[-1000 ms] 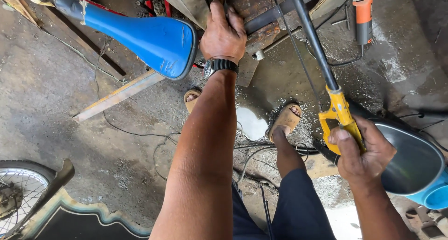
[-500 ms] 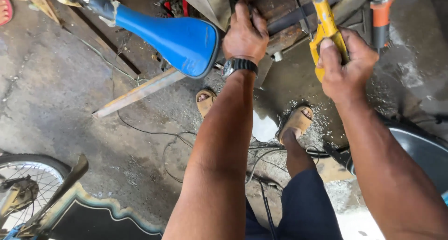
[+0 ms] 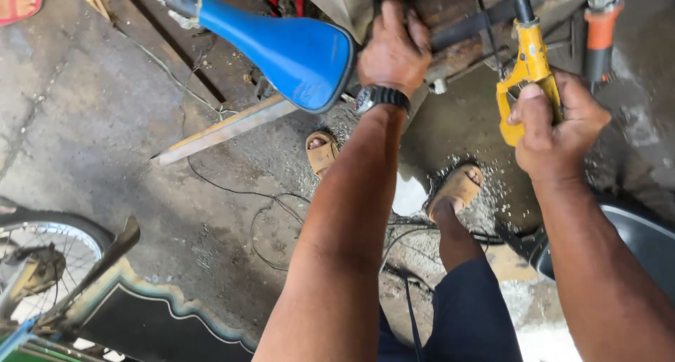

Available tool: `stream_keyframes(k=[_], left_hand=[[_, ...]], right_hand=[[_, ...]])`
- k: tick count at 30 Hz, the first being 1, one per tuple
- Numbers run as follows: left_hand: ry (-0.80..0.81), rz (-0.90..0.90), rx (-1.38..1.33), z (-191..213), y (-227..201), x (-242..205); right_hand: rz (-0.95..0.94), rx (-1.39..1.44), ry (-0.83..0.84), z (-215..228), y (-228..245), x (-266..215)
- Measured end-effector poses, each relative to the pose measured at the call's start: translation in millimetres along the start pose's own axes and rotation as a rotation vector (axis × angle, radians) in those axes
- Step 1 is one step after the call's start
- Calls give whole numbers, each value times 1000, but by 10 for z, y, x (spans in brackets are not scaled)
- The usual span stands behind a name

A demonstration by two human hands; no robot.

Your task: The person secures a metal bar in a bench vise and uses a yellow hacksaw to cut through it. They repeatedly adjust the bar's position in the vise and continue sawing until the cut is complete.

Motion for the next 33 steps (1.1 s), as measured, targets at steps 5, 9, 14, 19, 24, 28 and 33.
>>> stream_keyframes(k=[5,9,14,19,24,28,33], left_hand=[[-73,-28,22,-50,-2,34],[-69,-29,36,-87,23,41],[-125,-30,79,-225,42,125],[-65,-9,42,-73,-44,109],[-41,-9,56,-118,-1,43],[-202,-11,152,-126,104,120],[-155,-43,106,-65,-13,150]], right_hand=[[-520,-280,-115,826,721,-1199],[-367,-434,-135,351,200,-478],[-47,86,-9,-159,-28,367],[-201,-297,6,776,833,-901],[-526,-126,-353,28,42,-117],[-17,6,19,-275,194,272],[-237,-257,26,619,580,-763]])
Point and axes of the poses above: each hand's wrist, its own x-axis towards the middle knuckle, its own z-axis out of the back of the hand, y = z × x, the point moved 5 cm from there along x, towards the middle knuckle, and after that the axes turned 6 degrees about x, right-handed, at the moved point
